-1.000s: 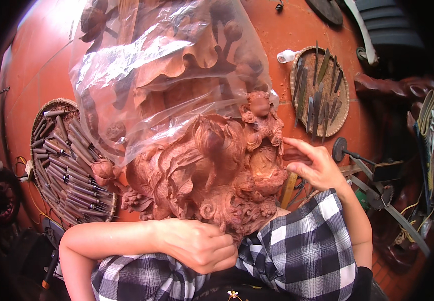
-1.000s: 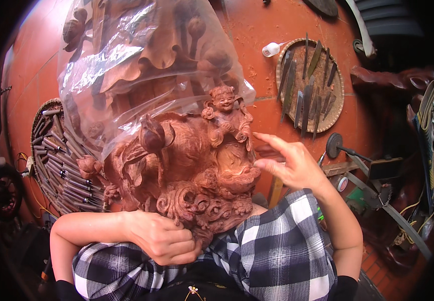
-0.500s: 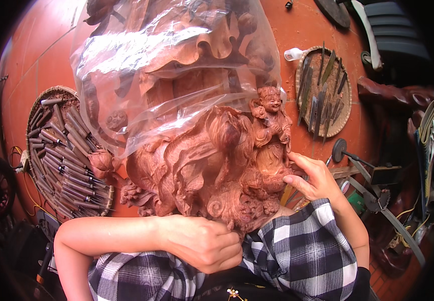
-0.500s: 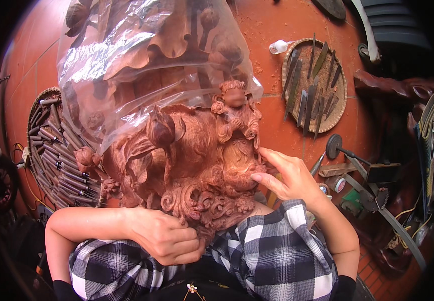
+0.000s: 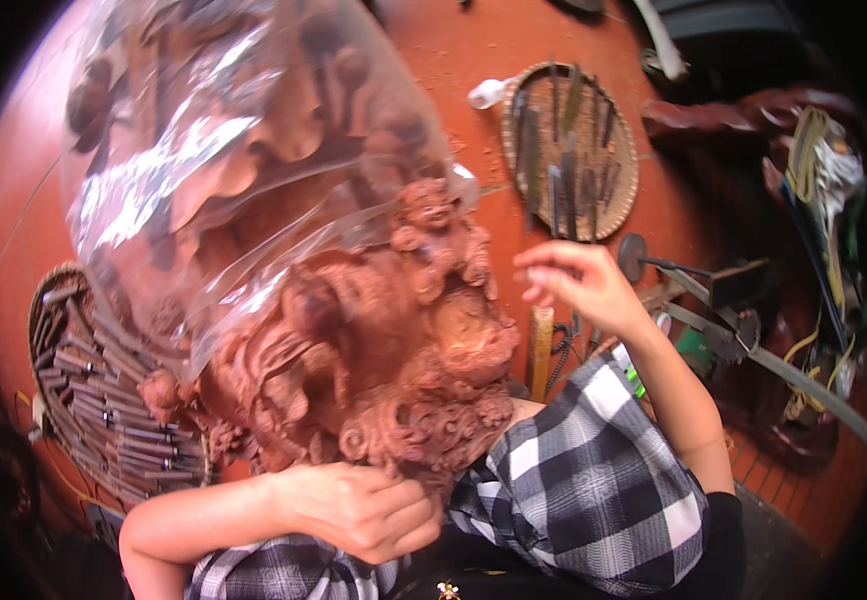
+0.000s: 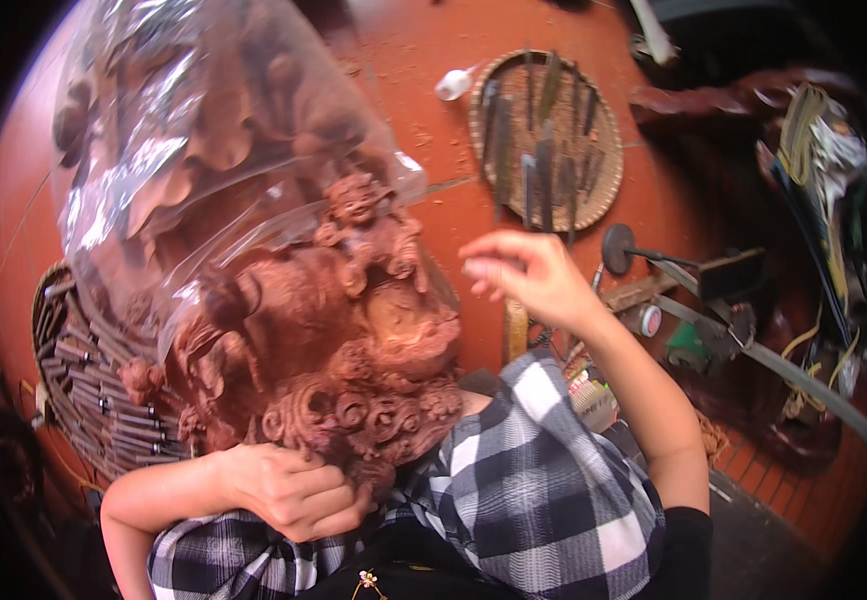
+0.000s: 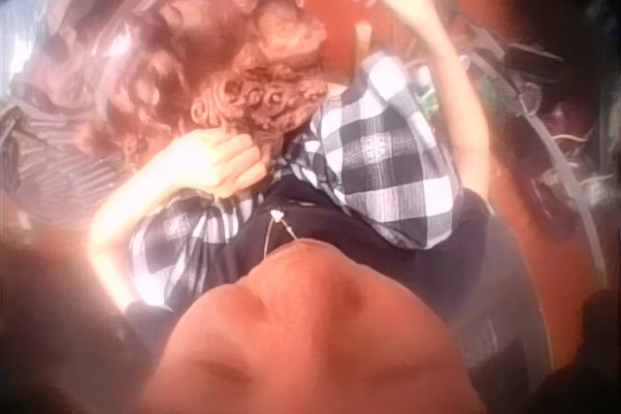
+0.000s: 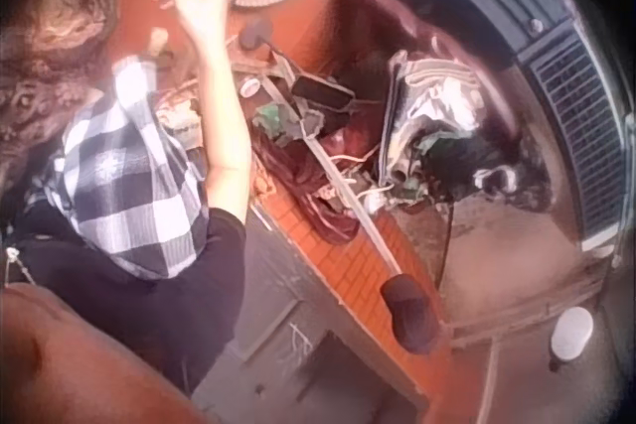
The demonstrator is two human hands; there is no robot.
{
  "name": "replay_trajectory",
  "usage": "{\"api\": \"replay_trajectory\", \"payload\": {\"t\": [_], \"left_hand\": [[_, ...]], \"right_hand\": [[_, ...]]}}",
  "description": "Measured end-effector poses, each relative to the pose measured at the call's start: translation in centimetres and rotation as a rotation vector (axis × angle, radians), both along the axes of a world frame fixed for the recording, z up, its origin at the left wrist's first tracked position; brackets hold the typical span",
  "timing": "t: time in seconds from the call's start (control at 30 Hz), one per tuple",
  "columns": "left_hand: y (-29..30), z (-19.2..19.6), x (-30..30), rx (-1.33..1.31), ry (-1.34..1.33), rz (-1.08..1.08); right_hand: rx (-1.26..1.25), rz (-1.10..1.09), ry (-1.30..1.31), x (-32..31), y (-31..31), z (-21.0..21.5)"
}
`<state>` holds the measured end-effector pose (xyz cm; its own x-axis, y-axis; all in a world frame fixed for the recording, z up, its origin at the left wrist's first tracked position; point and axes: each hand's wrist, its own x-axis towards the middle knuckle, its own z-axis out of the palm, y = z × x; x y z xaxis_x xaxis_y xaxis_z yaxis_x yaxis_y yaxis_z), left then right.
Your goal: The person carves a wooden sculpture using a chisel and a rotary tool. They refine the details of a small figure and surrounding floral patterns on the wood, switching between tools to shape and smooth the surface.
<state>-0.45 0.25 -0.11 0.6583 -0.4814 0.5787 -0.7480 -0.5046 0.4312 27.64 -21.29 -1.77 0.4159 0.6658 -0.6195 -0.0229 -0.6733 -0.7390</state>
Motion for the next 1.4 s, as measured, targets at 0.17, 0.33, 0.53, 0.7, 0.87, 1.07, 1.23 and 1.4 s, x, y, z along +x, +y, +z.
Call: {"api": "replay_trajectory", "payload": {"t": [0.17, 0.33, 0.53, 0.7, 0.87, 1.07, 1.23, 1.4], "left_hand": [[-0.4, -0.4, 0.2, 0.004, -0.012, 0.007], [-0.4, -0.6, 0.1, 0.015, -0.013, 0.002], [-0.5, -0.5, 0.3, 0.036, -0.037, 0.002], [-0.2, -0.1, 0.0, 0.051, -0.026, 0.011], [0.4, 0.3, 0.8, 0.036, -0.009, -0.055], [-0.2, 0.0, 0.1, -0.003, 0.003, -0.006], [-0.4, -0.6, 0.3, -0.038, -0.011, 0.005], [-1.0, -0.6, -0.3, -0.058, -0.001, 0.051]], "right_hand": [[-0.213, -0.269, -0.454, 10.2, -5.0, -7.3], [-0.286, -0.22, -0.538, 13.6, -4.8, -11.7], [-0.399, -0.129, -0.673, 15.0, -0.8, -14.0], [-0.638, 0.058, -0.893, 12.6, 3.2, -14.7], [-0.763, 0.209, -1.026, 10.6, 4.8, -15.5], [-0.807, 0.232, -1.033, 11.9, 4.6, -16.1], [-0.682, 0.016, -0.919, 13.2, 3.5, -15.5], [0.333, -0.618, 0.082, 13.1, 1.0, -8.8]]}}
